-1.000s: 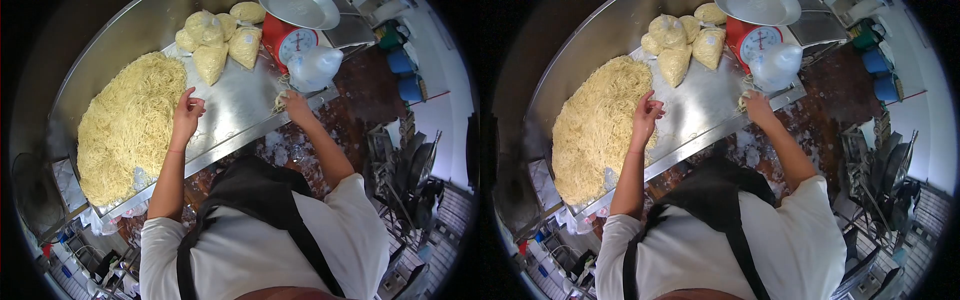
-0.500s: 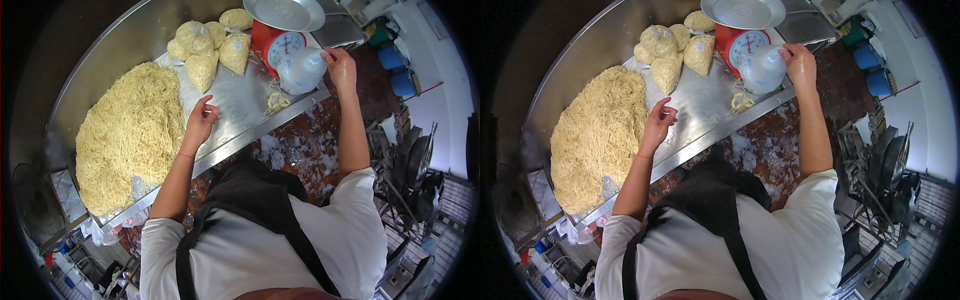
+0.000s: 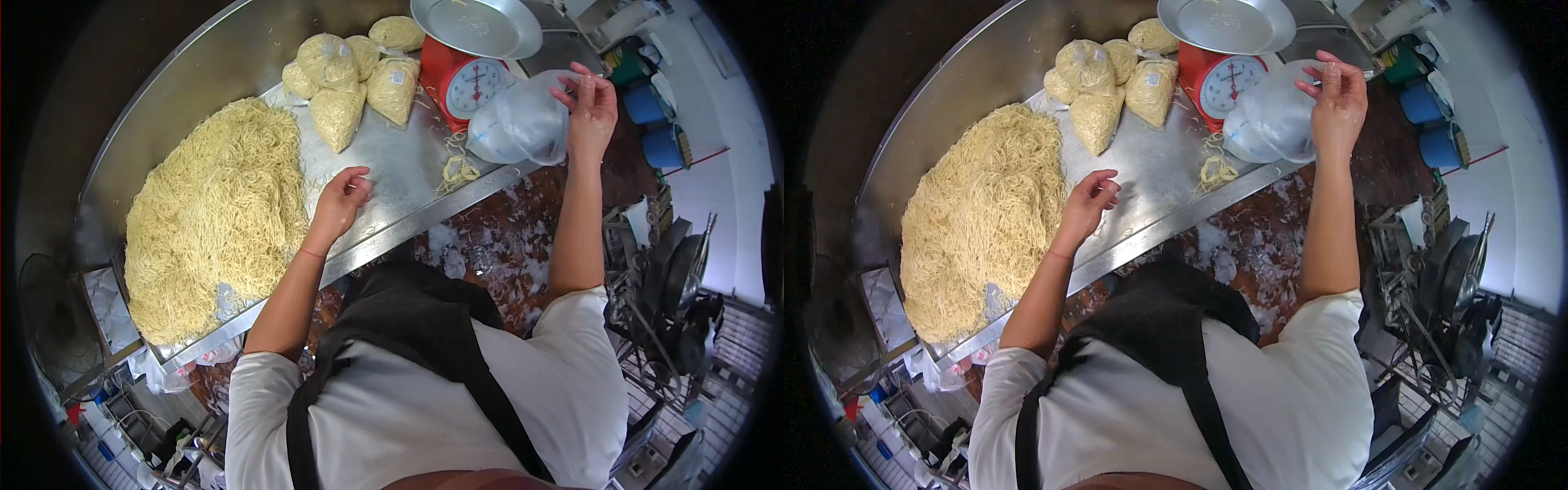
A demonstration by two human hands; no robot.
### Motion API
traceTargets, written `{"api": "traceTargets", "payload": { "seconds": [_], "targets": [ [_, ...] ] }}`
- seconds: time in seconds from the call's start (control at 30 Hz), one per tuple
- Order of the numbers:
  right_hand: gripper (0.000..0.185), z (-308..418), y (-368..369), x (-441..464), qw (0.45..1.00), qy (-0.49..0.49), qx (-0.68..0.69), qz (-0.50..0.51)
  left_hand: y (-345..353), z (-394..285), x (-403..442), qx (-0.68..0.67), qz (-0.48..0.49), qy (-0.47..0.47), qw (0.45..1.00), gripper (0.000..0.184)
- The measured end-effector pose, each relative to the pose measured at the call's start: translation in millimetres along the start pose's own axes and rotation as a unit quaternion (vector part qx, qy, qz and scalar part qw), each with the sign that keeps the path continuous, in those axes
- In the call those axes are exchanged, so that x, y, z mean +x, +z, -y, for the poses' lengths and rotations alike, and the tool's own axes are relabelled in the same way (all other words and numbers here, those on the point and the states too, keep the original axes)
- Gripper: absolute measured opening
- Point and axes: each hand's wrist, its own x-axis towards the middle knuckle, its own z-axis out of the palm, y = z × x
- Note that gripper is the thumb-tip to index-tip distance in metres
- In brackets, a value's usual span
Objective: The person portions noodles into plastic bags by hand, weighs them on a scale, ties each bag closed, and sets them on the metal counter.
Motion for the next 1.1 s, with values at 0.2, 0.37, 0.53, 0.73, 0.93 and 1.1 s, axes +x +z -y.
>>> {"api": "traceTargets", "payload": {
  "seconds": [0.2, 0.37, 0.53, 0.73, 0.93, 1.1],
  "targets": [
    [0.012, -19.1, 4.1, 11.2, 0.964, 0.063, 0.215, 0.144, 14.0, -4.4, 11.0, -0.007, 0.043, -0.005, 0.999, 0.031],
    [0.022, 17.8, 18.3, 13.9, 0.826, 0.030, 0.486, 0.284, 25.5, -20.5, 21.4, -0.067, 0.082, -0.003, 0.994, 0.036],
    [0.032, 44.7, 51.7, -67.6, 0.817, 0.185, 0.455, 0.302, 29.5, -51.3, 28.2, -0.272, 0.091, -0.012, 0.958, 0.053],
    [0.049, -17.3, 104.6, -166.4, 0.868, 0.275, 0.021, 0.414, -36.7, -77.7, 10.0, -0.370, 0.147, -0.022, 0.917, 0.071],
    [0.040, -19.1, 158.9, -185.3, 0.886, 0.069, -0.030, 0.458, -50.7, -54.7, -37.6, -0.015, 0.099, 0.007, 0.995, 0.085],
    [0.017, -3.6, 228.0, -223.0, 0.872, 0.026, 0.073, 0.483, -71.4, 17.9, -61.9, 0.014, -0.078, 0.017, 0.997, 0.097]
  ]
}}
